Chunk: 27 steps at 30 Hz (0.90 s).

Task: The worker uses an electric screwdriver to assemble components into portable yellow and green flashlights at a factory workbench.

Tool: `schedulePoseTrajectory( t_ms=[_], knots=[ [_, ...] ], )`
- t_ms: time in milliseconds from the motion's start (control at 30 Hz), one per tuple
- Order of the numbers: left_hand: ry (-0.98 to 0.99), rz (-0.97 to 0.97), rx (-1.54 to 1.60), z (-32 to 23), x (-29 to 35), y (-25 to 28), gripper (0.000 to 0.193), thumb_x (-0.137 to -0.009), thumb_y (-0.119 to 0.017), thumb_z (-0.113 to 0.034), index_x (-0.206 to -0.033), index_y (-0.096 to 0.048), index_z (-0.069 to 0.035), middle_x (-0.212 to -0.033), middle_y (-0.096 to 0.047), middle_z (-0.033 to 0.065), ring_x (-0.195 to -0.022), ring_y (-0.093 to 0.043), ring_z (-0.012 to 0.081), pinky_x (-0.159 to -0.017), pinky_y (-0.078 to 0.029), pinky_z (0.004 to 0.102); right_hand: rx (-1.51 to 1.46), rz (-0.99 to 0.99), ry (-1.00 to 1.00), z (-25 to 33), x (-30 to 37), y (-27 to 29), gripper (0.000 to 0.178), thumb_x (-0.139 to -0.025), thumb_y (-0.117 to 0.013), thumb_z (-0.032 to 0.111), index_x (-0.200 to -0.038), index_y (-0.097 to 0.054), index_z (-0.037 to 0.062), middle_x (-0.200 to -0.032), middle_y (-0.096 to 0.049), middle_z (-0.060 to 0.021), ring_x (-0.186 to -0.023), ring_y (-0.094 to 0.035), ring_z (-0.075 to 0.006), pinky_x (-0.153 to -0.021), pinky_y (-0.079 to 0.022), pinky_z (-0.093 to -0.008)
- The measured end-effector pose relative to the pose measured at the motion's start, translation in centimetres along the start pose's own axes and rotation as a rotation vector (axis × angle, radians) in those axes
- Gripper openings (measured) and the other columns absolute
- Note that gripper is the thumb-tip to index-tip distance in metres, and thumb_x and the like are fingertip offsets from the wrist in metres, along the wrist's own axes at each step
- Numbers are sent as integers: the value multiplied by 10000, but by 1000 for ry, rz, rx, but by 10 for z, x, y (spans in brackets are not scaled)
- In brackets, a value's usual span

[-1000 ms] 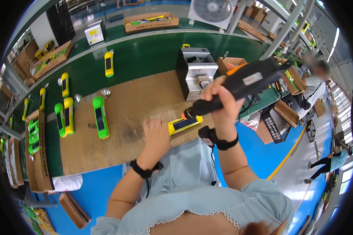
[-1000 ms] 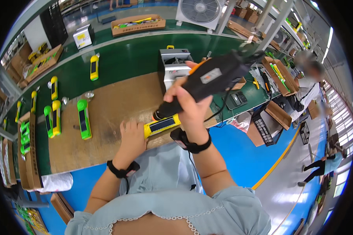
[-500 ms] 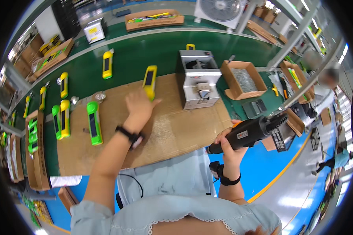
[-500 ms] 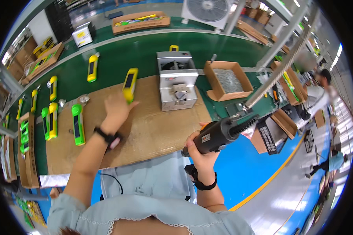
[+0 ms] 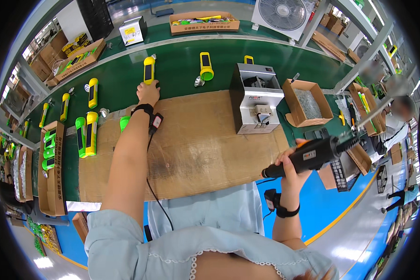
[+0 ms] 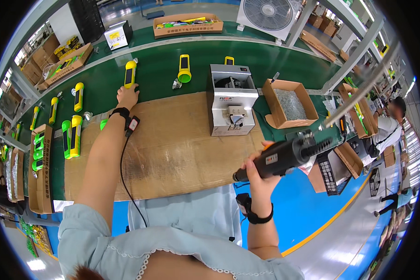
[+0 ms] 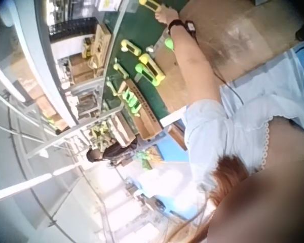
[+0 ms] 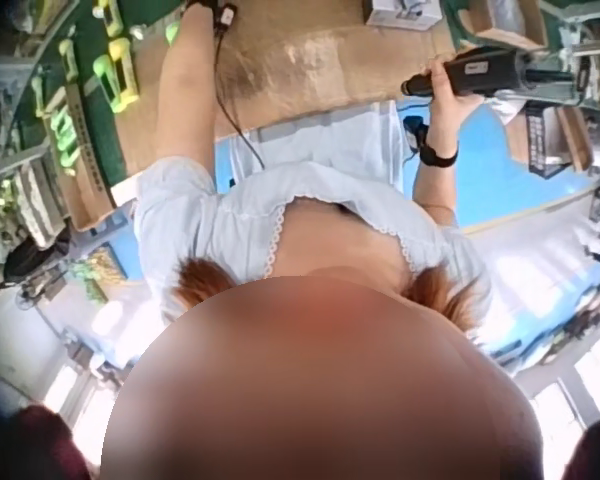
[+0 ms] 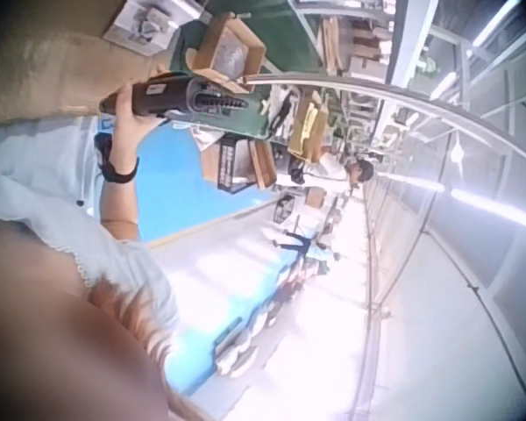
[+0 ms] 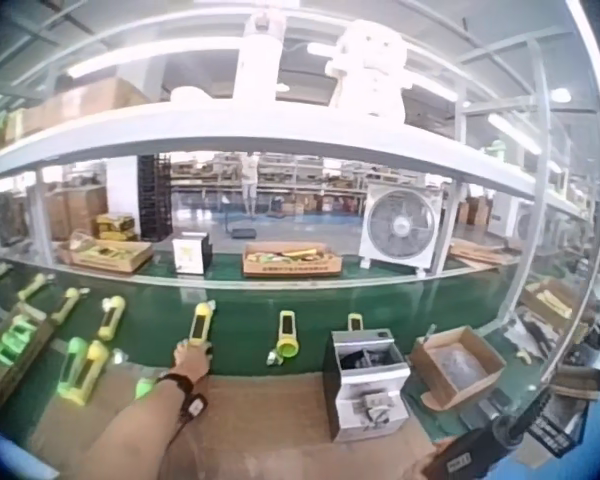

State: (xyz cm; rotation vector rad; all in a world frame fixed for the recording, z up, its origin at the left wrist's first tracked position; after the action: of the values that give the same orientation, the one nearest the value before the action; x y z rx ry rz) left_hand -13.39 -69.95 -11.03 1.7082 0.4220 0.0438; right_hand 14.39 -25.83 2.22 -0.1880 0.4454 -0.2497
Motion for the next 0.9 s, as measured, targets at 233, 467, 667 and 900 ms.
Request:
schedulePoseTrajectory(
  t_ms=[233,467,667,900],
  knots=[
    [-259,39,-118,-73,103,58,264,-849,-486,-158,-1066,-619,-227,-803,-648,146,-790,-637,350,-661,-492,435,-3,-19,334,16,-86,-24,441,-776,-596,-37,-1175,-408,-41,-720,-560,-51,-613,-567,-127,-595,-472,-255],
    [-482,125,55,-92,288,140,263,-796,-585,-171,-1052,-619,-224,-663,-576,136,-637,-596,303,-567,-457,427,99,-95,399,0,-137,-30,448,-689,-630,-23,-1111,-483,-26,-718,-580,-36,-591,-570,-109,-578,-477,-251],
    [-566,320,85,-100,365,133,323,-733,-668,-153,-1044,-582,-142,-626,-558,118,-641,-585,291,-555,-456,421,133,97,251,-7,-137,-48,401,-726,-569,-35,-1117,-478,-48,-663,-572,-67,-543,-572,-154,-538,-459,-278],
    [-951,114,263,-154,373,117,436,-624,-733,-173,-1006,-571,-38,-821,-586,122,-780,-565,274,-691,-442,383,-82,156,137,8,-73,-41,449,-754,-572,-14,-1178,-431,-51,-661,-534,-100,-546,-548,-195,-553,-466,-313]
  ],
)
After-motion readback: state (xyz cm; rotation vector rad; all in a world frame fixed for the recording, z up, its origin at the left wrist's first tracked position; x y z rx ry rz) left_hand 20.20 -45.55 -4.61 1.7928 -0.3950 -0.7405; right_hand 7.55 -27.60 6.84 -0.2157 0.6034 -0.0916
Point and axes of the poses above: each hand's wrist, its own x-axis away from the middle knuckle, its own y-axis out of the back of the hand, z = x × y, the point moved 7 cm from there along -x, towards the middle knuckle
